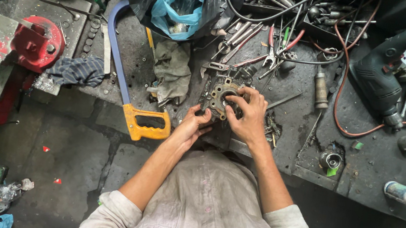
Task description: The person holds a metal engine block on a workbench and repeatedly inserts and removes a small metal ring into a central bore. They rotate the block and adjust the ring with both hands throughout the clip.
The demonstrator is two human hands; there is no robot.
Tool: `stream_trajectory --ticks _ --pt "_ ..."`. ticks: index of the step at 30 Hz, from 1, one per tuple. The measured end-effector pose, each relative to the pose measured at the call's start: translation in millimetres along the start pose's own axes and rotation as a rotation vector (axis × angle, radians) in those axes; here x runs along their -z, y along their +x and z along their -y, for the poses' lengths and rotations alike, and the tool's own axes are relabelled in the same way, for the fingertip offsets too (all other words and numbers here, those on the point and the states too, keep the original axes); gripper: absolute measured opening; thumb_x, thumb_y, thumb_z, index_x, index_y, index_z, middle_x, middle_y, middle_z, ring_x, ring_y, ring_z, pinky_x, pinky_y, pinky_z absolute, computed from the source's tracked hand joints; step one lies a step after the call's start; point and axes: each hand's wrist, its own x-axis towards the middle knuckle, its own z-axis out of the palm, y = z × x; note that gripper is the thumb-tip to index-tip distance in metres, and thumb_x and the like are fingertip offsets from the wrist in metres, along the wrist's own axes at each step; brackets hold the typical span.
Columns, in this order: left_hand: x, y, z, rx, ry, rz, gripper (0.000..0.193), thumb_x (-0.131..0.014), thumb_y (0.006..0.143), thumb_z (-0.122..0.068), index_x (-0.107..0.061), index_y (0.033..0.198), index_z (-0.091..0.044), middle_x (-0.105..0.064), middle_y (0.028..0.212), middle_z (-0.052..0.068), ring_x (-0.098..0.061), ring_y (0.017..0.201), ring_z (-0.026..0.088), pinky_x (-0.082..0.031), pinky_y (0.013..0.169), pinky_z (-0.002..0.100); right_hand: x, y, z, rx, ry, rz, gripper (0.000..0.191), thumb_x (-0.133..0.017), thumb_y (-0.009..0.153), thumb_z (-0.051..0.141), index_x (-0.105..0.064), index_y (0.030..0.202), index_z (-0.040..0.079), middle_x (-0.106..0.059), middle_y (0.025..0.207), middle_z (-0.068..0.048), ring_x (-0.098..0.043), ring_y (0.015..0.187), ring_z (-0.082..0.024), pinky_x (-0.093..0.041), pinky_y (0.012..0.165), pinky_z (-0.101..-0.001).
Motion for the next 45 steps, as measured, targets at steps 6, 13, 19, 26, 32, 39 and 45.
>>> stream_trajectory --ticks 6,13,19,26,32,39,45 --pt "1.2 -0.6 0.1 0.001 -0.017 0.01 0.094 -0.078 0.082 -0.02 -0.022 0.156 -0.008 -0.063 0.121 0.006 -0.062 0.111 0.021 -0.047 0.1 0.05 -1.8 -1.6 -0.2 0.016 -0.009 -0.013 0.029 -0.08 0.08 0.021 -0.077 0.108 0.016 -0.059 0.125 -0.005 -0.053 0.114 -0.025 -0.037 0.099 -0.0422" --pt "0.9 -0.8 0.6 -0.02 -0.006 0.004 0.092 -0.078 0.084 -0.022 -0.022 0.157 -0.01 -0.063 0.124 0.007 -0.06 0.111 0.018 -0.049 0.094 0.045 -1.1 -1.3 0.7 0.042 -0.033 -0.015 0.03 -0.08 0.08 0.02 -0.076 0.109 0.014 -0.059 0.125 -0.006 -0.054 0.111 -0.025 -0.038 0.097 -0.0425" --pt "2.4 0.3 2.1 -0.019 0.008 0.005 0.09 -0.077 0.085 -0.019 -0.024 0.157 -0.009 -0.062 0.121 0.005 -0.06 0.111 0.018 -0.05 0.094 0.044 -1.5 -2.1 1.1 0.033 -0.039 -0.02 0.026 -0.081 0.082 0.021 -0.075 0.107 0.014 -0.059 0.124 -0.006 -0.054 0.112 -0.025 -0.038 0.098 -0.0427" --pt "2.7 0.0 1.5 -0.021 0.007 0.012 0.088 -0.076 0.085 -0.017 -0.026 0.156 -0.01 -0.064 0.117 0.005 -0.062 0.107 0.018 -0.051 0.093 0.044 -4.1 -2.3 0.6 0.045 -0.05 -0.046 0.023 -0.081 0.083 0.02 -0.074 0.104 0.014 -0.059 0.124 -0.007 -0.052 0.118 -0.027 -0.037 0.1 -0.0436" --pt "4.4 1.5 2.1 -0.024 0.018 0.005 0.087 -0.076 0.085 -0.017 -0.026 0.156 -0.012 -0.065 0.118 0.006 -0.062 0.108 0.018 -0.05 0.094 0.044 -8.9 -3.1 0.2 0.043 -0.042 -0.06 0.023 -0.081 0.083 0.02 -0.074 0.104 0.013 -0.059 0.125 -0.007 -0.052 0.12 -0.027 -0.036 0.101 -0.0436" --pt "4.0 2.5 3.1 -0.029 0.009 0.01 0.086 -0.076 0.084 -0.018 -0.028 0.156 -0.012 -0.062 0.124 0.006 -0.06 0.113 0.02 -0.048 0.097 0.045 -8.0 -2.5 -2.2 0.033 -0.025 -0.046 0.023 -0.081 0.082 0.02 -0.074 0.103 0.013 -0.059 0.124 -0.007 -0.052 0.119 -0.027 -0.036 0.1 -0.0433" --pt "3.5 3.8 2.7 -0.013 0.021 0.002 0.086 -0.076 0.085 -0.02 -0.028 0.155 -0.013 -0.062 0.125 0.008 -0.06 0.114 0.021 -0.048 0.099 0.047 -7.4 -2.5 -3.1 0.026 -0.009 -0.048 0.026 -0.081 0.081 0.019 -0.073 0.105 0.013 -0.058 0.123 -0.007 -0.052 0.118 -0.028 -0.036 0.1 -0.0433"
